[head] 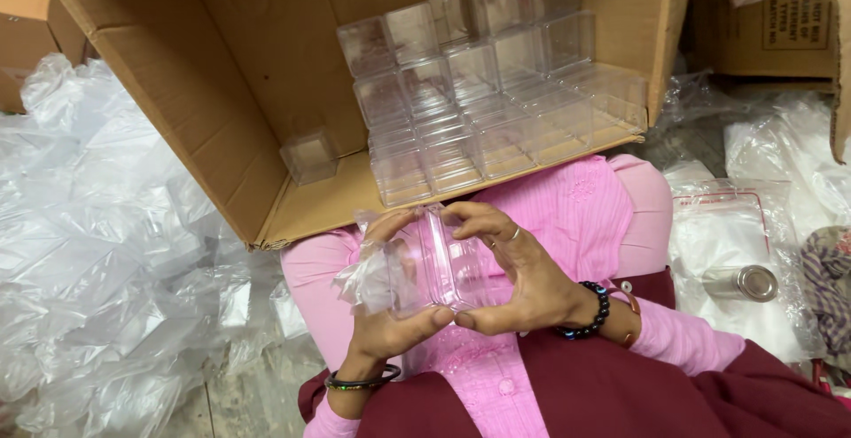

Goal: The person sits on the floor with a large cardboard box on their lap, removes clear plastic boxes from the box, peels plastic wrapping off each box by hand, and stacks the unwrapped boxes inside the cardboard box.

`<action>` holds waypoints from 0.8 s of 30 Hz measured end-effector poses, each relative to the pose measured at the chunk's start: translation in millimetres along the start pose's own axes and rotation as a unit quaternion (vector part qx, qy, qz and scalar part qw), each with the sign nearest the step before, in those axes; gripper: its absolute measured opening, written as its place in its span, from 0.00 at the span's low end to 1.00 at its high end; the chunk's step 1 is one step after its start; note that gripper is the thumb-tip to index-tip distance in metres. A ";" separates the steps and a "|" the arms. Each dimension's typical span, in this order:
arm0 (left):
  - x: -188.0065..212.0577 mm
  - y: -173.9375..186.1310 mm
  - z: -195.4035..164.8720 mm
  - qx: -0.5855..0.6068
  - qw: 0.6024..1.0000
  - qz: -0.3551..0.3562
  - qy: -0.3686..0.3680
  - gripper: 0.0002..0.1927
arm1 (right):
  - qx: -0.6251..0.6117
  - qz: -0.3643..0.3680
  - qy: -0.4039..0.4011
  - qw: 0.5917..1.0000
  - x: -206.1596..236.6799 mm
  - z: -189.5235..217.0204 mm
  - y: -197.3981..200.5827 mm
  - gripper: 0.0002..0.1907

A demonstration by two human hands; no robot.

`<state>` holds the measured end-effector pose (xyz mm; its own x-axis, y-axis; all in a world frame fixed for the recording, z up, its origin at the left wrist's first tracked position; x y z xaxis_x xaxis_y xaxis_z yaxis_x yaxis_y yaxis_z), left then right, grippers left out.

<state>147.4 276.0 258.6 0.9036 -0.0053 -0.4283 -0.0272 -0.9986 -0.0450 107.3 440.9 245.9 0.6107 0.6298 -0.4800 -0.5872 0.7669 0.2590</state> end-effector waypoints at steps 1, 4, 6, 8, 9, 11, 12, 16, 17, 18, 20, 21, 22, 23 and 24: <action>0.3 -0.6 -3.0 -0.031 0.999 0.009 -0.012 0.52 | -0.004 0.002 0.000 1.000 0.7 -0.6 0.3 0.45; 1.1 -1.1 -9.1 -0.093 0.995 0.033 -0.034 0.53 | -0.012 0.001 -0.011 1.000 2.4 -4.3 1.5 0.45; 1.9 -1.5 -10.0 -0.093 0.994 0.047 -0.033 0.54 | -0.026 0.006 -0.004 1.000 3.6 -4.8 0.9 0.45; 2.6 -0.2 -7.0 -0.094 0.995 0.043 -0.015 0.54 | -0.040 0.009 -0.002 0.999 5.2 -6.5 0.2 0.45; 3.4 -0.4 -4.9 -0.094 0.995 0.041 -0.005 0.54 | -0.046 0.010 -0.003 0.999 6.0 -7.8 0.0 0.45; 4.3 -5.4 -8.2 -0.105 0.991 0.059 -0.049 0.55 | -0.055 0.012 0.003 0.998 7.1 -9.2 -0.1 0.46; 5.1 -8.2 -9.3 -0.110 0.989 0.068 -0.072 0.55 | -0.057 0.012 0.008 0.998 7.7 -9.0 -0.2 0.46; 7.2 -10.6 2.2 -0.085 0.993 0.072 -0.043 0.54 | -0.048 0.021 0.011 0.999 8.1 -8.3 0.6 0.48; 8.2 -10.3 2.9 -0.085 0.993 0.071 -0.043 0.54 | -0.042 0.022 0.016 0.999 7.8 -6.5 1.2 0.48; 9.1 -10.0 3.2 -0.085 0.993 0.070 -0.043 0.54 | -0.036 0.024 0.021 0.999 7.6 -4.2 2.3 0.48; 11.2 -5.8 -1.7 -0.091 0.993 0.049 -0.064 0.53 | -0.017 0.018 0.026 0.999 7.2 0.2 5.2 0.48; 12.0 -3.8 -4.7 -0.094 0.992 0.039 -0.075 0.53 | -0.004 0.011 0.026 1.000 7.2 2.4 7.5 0.48; 12.4 -2.6 -5.6 -0.088 0.993 0.037 -0.071 0.53 | 0.009 0.004 0.027 1.000 6.6 4.3 8.9 0.48; 12.5 -1.4 -6.7 -0.081 0.994 0.035 -0.067 0.53 | 0.005 0.014 0.024 1.000 6.1 5.4 7.5 0.48; 12.5 -1.0 -7.4 -0.074 0.995 0.033 -0.063 0.53 | 0.001 0.023 0.021 0.999 5.7 6.2 5.4 0.47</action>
<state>161.9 276.5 260.0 0.8413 -0.0741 -0.5354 -0.0129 -0.9930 0.1171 110.9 449.4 249.7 0.5592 0.6592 -0.5027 -0.6134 0.7369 0.2841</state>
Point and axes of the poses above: each hand's wrist, its own x-axis away from the middle knuckle, its own y-axis out of the back of the hand, z = x × y, the point moved 8 cm from there along -x, towards the middle knuckle, and after that the axes turned 13 degrees about x, right-handed, at the moved point
